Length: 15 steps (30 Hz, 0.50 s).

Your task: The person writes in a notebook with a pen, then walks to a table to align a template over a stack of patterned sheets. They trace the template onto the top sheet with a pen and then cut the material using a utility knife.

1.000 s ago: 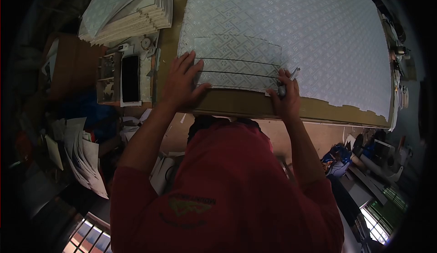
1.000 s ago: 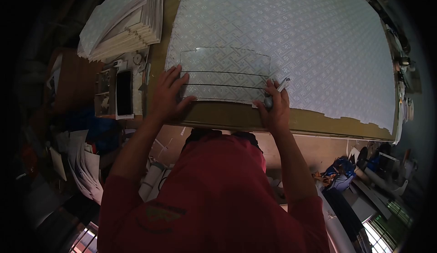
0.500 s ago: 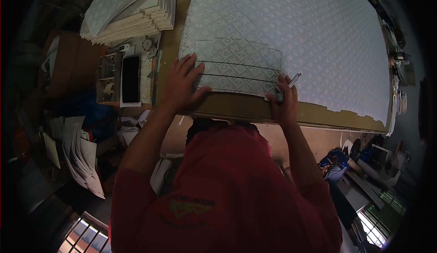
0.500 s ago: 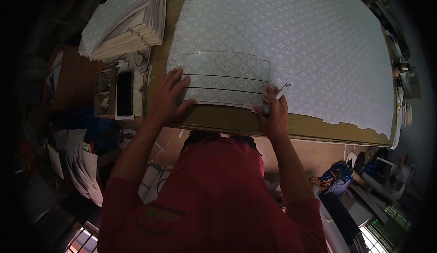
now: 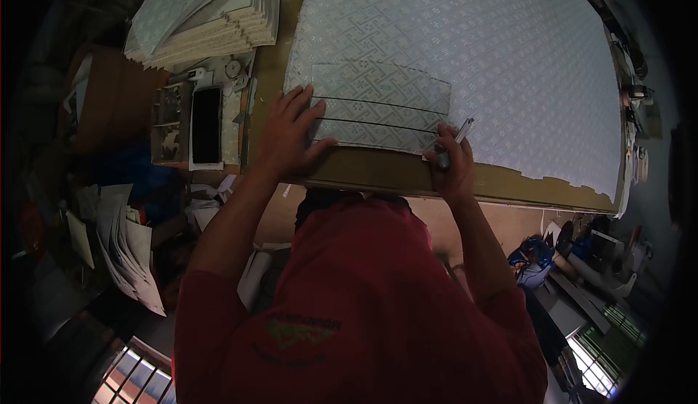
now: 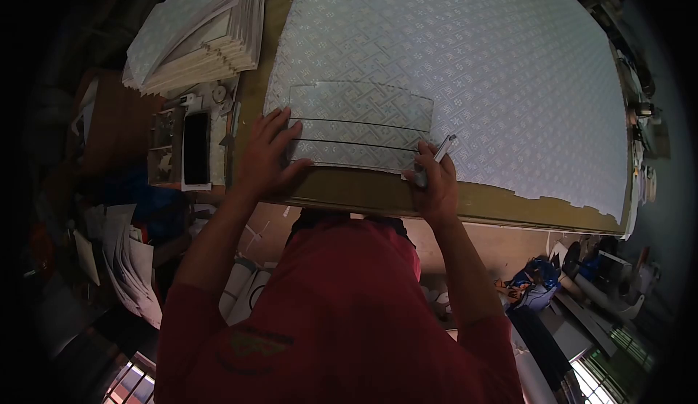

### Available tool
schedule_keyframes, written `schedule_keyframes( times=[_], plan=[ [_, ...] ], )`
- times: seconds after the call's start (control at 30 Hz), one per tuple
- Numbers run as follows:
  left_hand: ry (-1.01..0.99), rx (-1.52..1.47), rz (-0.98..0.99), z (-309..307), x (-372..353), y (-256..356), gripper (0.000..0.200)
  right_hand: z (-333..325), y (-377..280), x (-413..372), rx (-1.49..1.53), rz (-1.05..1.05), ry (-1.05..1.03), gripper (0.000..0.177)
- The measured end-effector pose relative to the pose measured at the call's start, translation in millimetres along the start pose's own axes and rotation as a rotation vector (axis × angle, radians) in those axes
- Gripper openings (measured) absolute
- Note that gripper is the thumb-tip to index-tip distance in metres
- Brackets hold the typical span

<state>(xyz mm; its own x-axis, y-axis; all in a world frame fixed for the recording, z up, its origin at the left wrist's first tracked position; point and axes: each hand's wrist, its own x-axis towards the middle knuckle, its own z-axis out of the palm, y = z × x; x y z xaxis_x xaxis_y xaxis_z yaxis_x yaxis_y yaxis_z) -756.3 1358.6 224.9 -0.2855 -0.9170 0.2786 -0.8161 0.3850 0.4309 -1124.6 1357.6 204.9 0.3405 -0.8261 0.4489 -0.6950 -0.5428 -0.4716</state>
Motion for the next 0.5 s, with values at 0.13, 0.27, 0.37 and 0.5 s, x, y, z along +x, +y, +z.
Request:
schedule_keyframes(
  times=[0.13,0.27,0.37,0.5],
  plan=[
    [0.004,-0.002,0.003,1.1,-0.2,-0.2,0.068,-1.2,-2.0,0.8,0.017,0.028,-0.003,0.048],
    [-0.017,0.039,-0.009,5.0,0.4,-1.7,0.069,0.4,-1.5,1.6,0.011,0.050,-0.001,0.048],
    [-0.030,0.059,-0.014,6.1,0.5,-1.8,0.068,-0.5,-2.5,2.8,-0.003,0.031,0.006,0.048],
    [-0.055,0.074,-0.022,5.6,0.9,-2.0,0.069,0.2,-0.5,1.8,0.005,0.046,-0.007,0.048]
  ],
)
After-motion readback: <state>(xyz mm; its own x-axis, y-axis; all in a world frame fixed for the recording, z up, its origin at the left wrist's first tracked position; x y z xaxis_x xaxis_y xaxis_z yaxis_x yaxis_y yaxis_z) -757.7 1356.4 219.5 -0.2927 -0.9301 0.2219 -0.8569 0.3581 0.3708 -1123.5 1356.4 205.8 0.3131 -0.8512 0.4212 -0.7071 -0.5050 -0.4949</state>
